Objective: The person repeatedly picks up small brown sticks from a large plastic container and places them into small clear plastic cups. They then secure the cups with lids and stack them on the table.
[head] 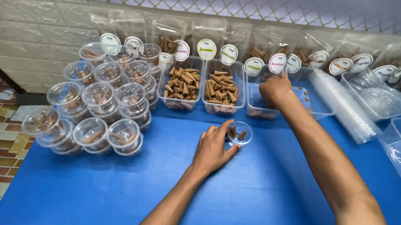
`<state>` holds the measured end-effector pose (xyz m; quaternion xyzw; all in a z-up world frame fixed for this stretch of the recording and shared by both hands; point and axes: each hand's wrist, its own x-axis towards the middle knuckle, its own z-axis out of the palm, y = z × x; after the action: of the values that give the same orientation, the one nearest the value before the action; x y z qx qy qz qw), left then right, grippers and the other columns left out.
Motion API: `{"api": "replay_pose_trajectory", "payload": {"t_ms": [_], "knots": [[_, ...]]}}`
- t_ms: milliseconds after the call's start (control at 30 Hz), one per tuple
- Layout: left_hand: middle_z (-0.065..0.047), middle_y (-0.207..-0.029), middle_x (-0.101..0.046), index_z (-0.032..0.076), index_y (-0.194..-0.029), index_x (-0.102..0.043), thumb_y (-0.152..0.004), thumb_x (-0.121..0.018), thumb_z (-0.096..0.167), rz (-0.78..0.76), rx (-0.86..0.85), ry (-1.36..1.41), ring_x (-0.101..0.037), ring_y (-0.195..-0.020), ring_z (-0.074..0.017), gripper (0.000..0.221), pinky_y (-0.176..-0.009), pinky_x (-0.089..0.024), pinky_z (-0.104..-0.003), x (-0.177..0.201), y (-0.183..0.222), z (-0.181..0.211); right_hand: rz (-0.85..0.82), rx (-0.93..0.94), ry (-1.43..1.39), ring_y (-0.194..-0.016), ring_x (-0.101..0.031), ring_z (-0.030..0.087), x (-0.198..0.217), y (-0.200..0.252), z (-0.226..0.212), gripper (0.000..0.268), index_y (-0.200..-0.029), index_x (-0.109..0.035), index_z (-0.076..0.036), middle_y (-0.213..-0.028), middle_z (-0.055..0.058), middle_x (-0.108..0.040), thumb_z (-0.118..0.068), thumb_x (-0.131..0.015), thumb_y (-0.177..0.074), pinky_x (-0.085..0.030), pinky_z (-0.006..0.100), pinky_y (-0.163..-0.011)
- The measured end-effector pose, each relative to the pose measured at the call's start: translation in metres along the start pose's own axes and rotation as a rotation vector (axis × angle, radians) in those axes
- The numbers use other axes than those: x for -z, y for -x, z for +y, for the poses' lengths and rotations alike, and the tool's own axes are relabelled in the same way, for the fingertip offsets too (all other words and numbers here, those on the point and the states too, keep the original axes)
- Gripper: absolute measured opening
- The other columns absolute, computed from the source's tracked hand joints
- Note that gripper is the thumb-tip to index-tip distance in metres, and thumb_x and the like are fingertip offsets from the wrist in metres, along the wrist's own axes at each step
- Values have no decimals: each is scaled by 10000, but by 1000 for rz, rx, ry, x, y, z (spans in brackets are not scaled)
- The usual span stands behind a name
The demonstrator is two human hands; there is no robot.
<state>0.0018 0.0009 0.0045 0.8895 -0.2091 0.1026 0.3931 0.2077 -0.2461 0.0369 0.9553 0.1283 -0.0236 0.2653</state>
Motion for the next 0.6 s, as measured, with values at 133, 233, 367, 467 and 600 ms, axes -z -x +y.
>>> {"api": "replay_pose_trajectory", "payload": {"t_ms": [133,233,367,467,600], "knots": [[-94,-1212,-724,164,-1494,-444,-814,-790,357,-6,3,4,-614,-1187,-273,787,-977,-461,-432,3,2,3,-47,17,-72,-976,-728,297,18,3,7,326,-913,-830,-234,-922,57,-798,-117,-837,-609,-404,479,-898],[-98,-1238,-712,167,-1498,-438,-822,-786,359,-10,5,1,-606,-1198,-272,784,-982,-457,-426,2,1,3,-118,45,-419,-1092,-733,319,66,38,13,356,-1051,-818,-191,-1097,92,-792,-90,-780,-712,-563,444,-947],[-95,-1250,-706,168,-1503,-431,-825,-782,370,-16,6,-5,-603,-1203,-270,789,-986,-454,-428,2,1,2,222,214,-851,-1032,-692,475,87,67,19,385,-1105,-746,-22,-1048,266,-705,-36,-721,-722,-534,557,-932],[-100,-1252,-704,162,-1505,-428,-828,-778,369,-22,3,-6,-602,-1203,-275,789,-986,-454,-433,0,0,1,299,273,-1294,-986,-677,339,95,98,13,456,-1238,-666,-23,-1058,194,-671,28,-680,-785,-553,449,-872],[-109,-1252,-704,154,-1507,-426,-833,-774,356,-34,5,-4,-599,-1208,-285,785,-991,-453,-443,3,0,2,276,338,-1582,-1029,-677,230,100,146,-14,479,-1281,-663,-39,-1120,132,-721,61,-718,-817,-588,374,-867]]}}
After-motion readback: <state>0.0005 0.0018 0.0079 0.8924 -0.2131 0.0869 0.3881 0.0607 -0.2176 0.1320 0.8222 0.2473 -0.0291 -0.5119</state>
